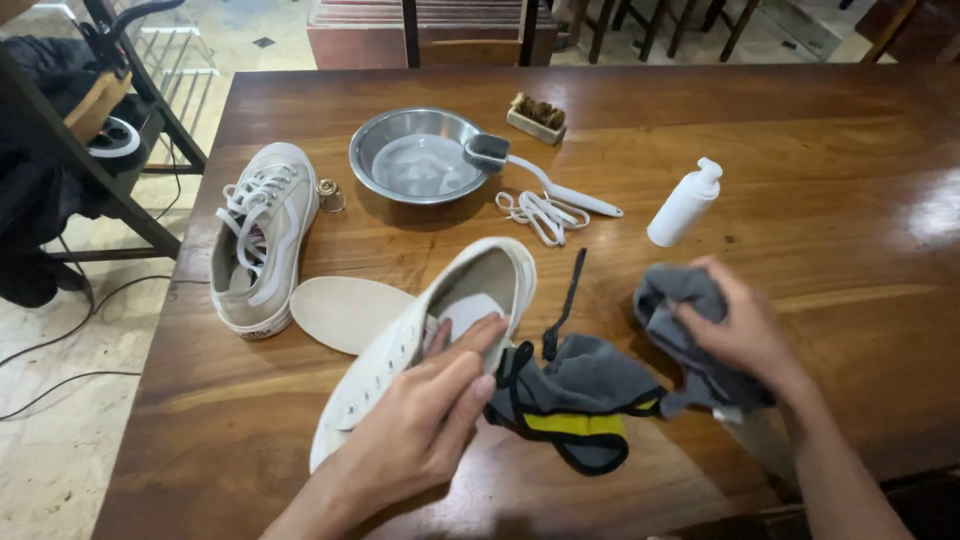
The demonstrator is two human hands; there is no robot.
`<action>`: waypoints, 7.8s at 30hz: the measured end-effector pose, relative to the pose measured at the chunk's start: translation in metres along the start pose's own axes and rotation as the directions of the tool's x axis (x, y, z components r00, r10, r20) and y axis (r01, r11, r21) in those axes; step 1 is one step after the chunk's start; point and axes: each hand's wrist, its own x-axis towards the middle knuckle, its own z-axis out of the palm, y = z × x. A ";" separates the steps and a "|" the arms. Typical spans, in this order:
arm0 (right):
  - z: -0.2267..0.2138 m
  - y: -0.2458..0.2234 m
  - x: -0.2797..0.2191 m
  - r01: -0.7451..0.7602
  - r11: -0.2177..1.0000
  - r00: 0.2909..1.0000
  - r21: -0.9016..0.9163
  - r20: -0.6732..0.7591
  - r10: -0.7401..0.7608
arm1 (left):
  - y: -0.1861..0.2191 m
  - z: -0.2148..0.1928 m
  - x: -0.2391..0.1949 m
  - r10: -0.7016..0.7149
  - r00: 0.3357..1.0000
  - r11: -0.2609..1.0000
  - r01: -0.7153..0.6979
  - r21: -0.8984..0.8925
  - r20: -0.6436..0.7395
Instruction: The person cleans a white sneaker by applying liquid cleaner from a pump bottle and scrubbing with a brush. They wipe the shoe with a cloth, remove the insole, and continue scrubbing the upper and sole areas. The person repeatedly applies cleaner and scrubs different sections of the shoe throughout the clip.
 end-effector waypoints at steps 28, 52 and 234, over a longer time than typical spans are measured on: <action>0.056 -0.113 0.004 0.560 0.738 0.791 0.378 0.021 -0.611 | 0.010 -0.030 0.020 -0.040 0.968 0.810 -0.114 0.575 0.248; 0.023 -0.147 -0.058 0.788 0.611 0.522 -0.076 -0.445 -0.728 | 0.062 -0.066 -0.016 0.305 0.938 0.343 -0.272 0.899 0.168; 0.036 -0.140 0.055 0.778 0.621 0.628 -0.092 0.078 -0.775 | -0.053 -0.003 0.001 -0.775 0.593 0.120 0.477 -0.871 0.218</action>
